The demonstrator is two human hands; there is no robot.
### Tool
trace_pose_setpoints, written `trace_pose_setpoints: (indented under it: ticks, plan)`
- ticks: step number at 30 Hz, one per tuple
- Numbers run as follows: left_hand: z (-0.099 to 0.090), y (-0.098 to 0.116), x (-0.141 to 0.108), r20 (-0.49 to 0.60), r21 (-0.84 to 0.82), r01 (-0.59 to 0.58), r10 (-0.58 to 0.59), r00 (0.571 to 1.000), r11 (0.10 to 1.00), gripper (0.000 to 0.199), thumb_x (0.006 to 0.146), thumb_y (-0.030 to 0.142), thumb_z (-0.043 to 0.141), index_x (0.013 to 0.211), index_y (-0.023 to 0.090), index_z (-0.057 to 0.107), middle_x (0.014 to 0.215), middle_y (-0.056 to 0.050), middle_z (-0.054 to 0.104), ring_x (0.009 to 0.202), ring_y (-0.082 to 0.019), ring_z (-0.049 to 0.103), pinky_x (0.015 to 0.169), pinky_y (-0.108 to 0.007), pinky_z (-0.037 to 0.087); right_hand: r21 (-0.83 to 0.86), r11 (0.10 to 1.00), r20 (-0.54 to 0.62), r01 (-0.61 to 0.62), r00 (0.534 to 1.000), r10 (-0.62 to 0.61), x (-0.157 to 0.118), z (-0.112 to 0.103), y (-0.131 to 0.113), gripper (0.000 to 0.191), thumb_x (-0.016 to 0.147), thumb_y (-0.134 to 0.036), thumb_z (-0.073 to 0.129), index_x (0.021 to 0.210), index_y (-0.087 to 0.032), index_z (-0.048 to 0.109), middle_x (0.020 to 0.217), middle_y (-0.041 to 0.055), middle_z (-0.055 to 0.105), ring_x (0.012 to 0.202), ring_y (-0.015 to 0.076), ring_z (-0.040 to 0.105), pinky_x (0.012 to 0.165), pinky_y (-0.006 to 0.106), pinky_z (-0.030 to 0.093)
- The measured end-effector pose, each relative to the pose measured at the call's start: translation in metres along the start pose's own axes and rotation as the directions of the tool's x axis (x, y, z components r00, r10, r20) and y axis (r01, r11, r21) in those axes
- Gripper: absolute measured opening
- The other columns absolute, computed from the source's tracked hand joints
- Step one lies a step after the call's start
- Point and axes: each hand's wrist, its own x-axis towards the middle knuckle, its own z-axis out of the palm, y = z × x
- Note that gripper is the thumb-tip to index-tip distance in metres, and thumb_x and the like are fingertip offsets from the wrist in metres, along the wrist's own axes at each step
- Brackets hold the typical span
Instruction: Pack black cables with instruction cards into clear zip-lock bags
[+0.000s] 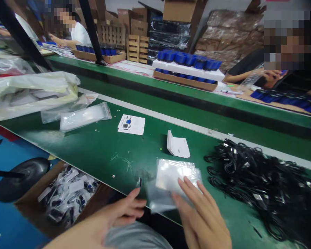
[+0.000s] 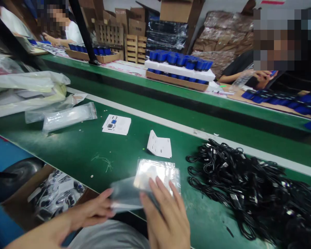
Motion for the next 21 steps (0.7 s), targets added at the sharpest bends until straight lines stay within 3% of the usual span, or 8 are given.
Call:
trace_pose_setpoints:
  ticks: [2,4,7,10,13,17,19,21]
  plan:
    - [0.022,0.023,0.01,0.063,-0.16,-0.016,0.026,0.998,0.987,0.078,0.064,0.066,0.065,0.132,0.032,0.05,0.122,-0.007,0.066,0.104,-0.024,0.066,0.087,-0.036,0.053,-0.013,0.996,-0.023,0.084,0.996,-0.085,0.005,0.0,-0.008,0.028,0.09,-0.012,0.049,0.107,-0.026,0.065,0.124,0.0067,0.063,0.129,0.026,0.044,0.104,0.047,0.037]
    - [0.028,0.041,0.025,0.105,-0.192,0.009,0.012,0.994,0.981,0.057,0.078,0.06,0.056,0.126,0.029,0.057,0.121,-0.006,0.068,0.105,-0.021,0.066,0.091,-0.033,0.051,0.012,0.996,-0.053,0.084,0.995,-0.083,0.007,0.001,-0.013,0.021,0.091,-0.021,0.053,0.106,-0.028,0.066,0.127,0.007,0.061,0.131,0.028,0.041,0.104,0.049,0.036]
    - [0.026,0.054,0.046,0.166,-0.155,0.06,-0.033,0.986,0.986,0.04,0.089,0.051,0.046,0.115,0.027,0.065,0.104,-0.002,0.075,0.086,-0.017,0.072,0.084,-0.027,0.054,0.212,0.948,-0.042,-0.237,0.967,0.251,0.003,0.0,-0.01,0.033,0.091,-0.036,0.053,0.122,-0.025,0.055,0.135,0.0136,0.052,0.126,0.0298,0.047,0.098,0.046,0.044]
    - [0.025,0.052,0.055,0.161,-0.046,0.037,-0.029,0.987,0.998,0.041,0.089,0.052,0.044,0.117,0.028,0.063,0.087,0.002,0.077,0.08,-0.016,0.072,0.082,-0.024,0.054,0.495,0.604,0.172,-0.625,0.751,0.637,0.0,-0.008,-0.002,0.028,0.092,-0.032,0.051,0.119,-0.024,0.053,0.115,0.0107,0.066,0.104,0.0229,0.063,0.087,0.036,0.052]
    - [0.024,0.047,0.056,0.158,0.084,-0.014,0.001,0.987,0.996,0.041,0.09,0.051,0.042,0.118,0.029,0.062,0.078,0.004,0.076,0.076,-0.014,0.071,0.08,-0.021,0.052,0.64,0.252,0.422,-0.726,0.606,0.674,0.002,-0.014,0.002,0.02,0.088,-0.032,0.059,0.105,-0.023,0.056,0.084,0.0037,0.072,0.08,0.0181,0.068,0.079,0.032,0.053]
    - [0.022,0.048,0.057,0.113,0.193,-0.064,0.043,0.993,0.979,0.039,0.09,0.049,0.04,0.116,0.03,0.063,0.074,0.005,0.076,0.072,-0.014,0.07,0.077,-0.022,0.051,0.715,-0.045,0.567,-0.697,0.541,0.621,0.008,-0.011,-0.002,0.038,0.08,-0.037,0.068,0.112,-0.023,0.053,0.097,0.0066,0.071,0.087,0.0189,0.066,0.081,0.033,0.05]
    - [0.02,0.049,0.059,0.114,0.224,-0.083,0.058,0.992,0.971,0.039,0.091,0.048,0.039,0.116,0.03,0.063,0.071,0.004,0.075,0.072,-0.016,0.071,0.079,-0.024,0.052,0.719,-0.072,0.566,-0.691,0.522,0.638,0.009,-0.006,-0.006,0.038,0.078,-0.035,0.071,0.11,-0.022,0.054,0.091,0.0041,0.07,0.083,0.0178,0.066,0.079,0.032,0.049]
    - [0.019,0.048,0.06,0.122,0.238,-0.108,0.08,0.989,0.965,0.039,0.092,0.047,0.038,0.116,0.029,0.063,0.075,0.003,0.076,0.076,-0.017,0.072,0.081,-0.026,0.053,0.719,-0.022,0.528,-0.695,0.525,0.667,0.009,-0.001,-0.008,0.027,0.077,-0.03,0.071,0.096,-0.022,0.055,0.075,-0.0006,0.068,0.073,0.0161,0.064,0.073,0.03,0.047]
